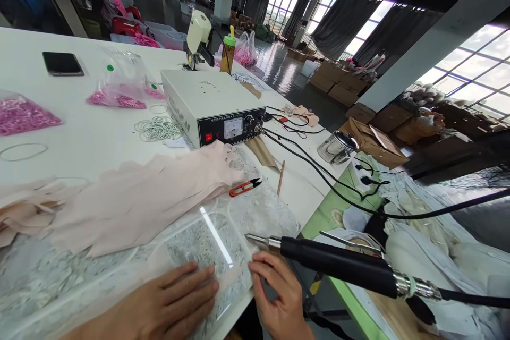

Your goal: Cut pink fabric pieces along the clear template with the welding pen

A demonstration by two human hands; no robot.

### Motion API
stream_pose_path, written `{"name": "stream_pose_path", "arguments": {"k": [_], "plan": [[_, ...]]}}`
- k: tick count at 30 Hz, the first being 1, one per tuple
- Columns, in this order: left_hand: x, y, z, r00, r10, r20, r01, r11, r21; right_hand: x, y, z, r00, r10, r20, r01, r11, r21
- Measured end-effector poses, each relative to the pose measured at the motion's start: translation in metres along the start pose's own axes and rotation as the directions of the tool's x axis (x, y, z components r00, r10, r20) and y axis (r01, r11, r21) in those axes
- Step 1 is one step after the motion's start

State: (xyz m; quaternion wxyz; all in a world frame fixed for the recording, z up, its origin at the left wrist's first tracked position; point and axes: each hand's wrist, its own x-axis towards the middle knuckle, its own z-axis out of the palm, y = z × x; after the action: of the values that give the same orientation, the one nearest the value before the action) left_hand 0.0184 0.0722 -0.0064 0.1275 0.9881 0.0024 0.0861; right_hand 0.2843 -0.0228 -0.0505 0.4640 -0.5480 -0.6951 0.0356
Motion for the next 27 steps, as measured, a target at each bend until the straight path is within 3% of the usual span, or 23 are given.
{"name": "stream_pose_path", "arguments": {"k": [8, 12, 14, 17, 19, 21, 27], "plan": [[0.0, 0.003, 0.005, 0.999, 0.032, -0.043, -0.023, 0.981, 0.191, 0.002, -0.004, 0.0, 1.0, -0.024, -0.003, 0.024, 1.0, -0.013], [0.001, 0.004, 0.004, 0.999, 0.024, -0.039, -0.016, 0.979, 0.202, -0.013, 0.004, 0.001, 0.993, 0.114, -0.028, -0.11, 0.989, 0.095], [0.0, 0.005, 0.003, 0.999, 0.016, -0.032, -0.009, 0.983, 0.186, -0.023, 0.011, -0.001, 0.945, 0.319, -0.077, -0.294, 0.926, 0.236], [0.001, 0.005, -0.001, 1.0, -0.002, -0.02, 0.004, 0.99, 0.138, -0.032, 0.022, -0.01, 0.778, 0.619, -0.112, -0.48, 0.699, 0.53], [0.003, 0.005, -0.003, 1.0, -0.011, -0.011, 0.012, 0.996, 0.092, -0.028, 0.026, -0.019, 0.704, 0.697, -0.137, -0.451, 0.588, 0.671], [0.004, 0.005, -0.005, 1.0, -0.017, -0.012, 0.018, 0.998, 0.059, -0.018, 0.027, -0.026, 0.68, 0.712, -0.175, -0.39, 0.553, 0.736], [0.002, 0.006, -0.008, 0.996, -0.037, -0.076, 0.036, 0.999, -0.018, 0.017, 0.022, -0.016, 0.745, 0.622, -0.24, -0.228, 0.576, 0.785]]}}
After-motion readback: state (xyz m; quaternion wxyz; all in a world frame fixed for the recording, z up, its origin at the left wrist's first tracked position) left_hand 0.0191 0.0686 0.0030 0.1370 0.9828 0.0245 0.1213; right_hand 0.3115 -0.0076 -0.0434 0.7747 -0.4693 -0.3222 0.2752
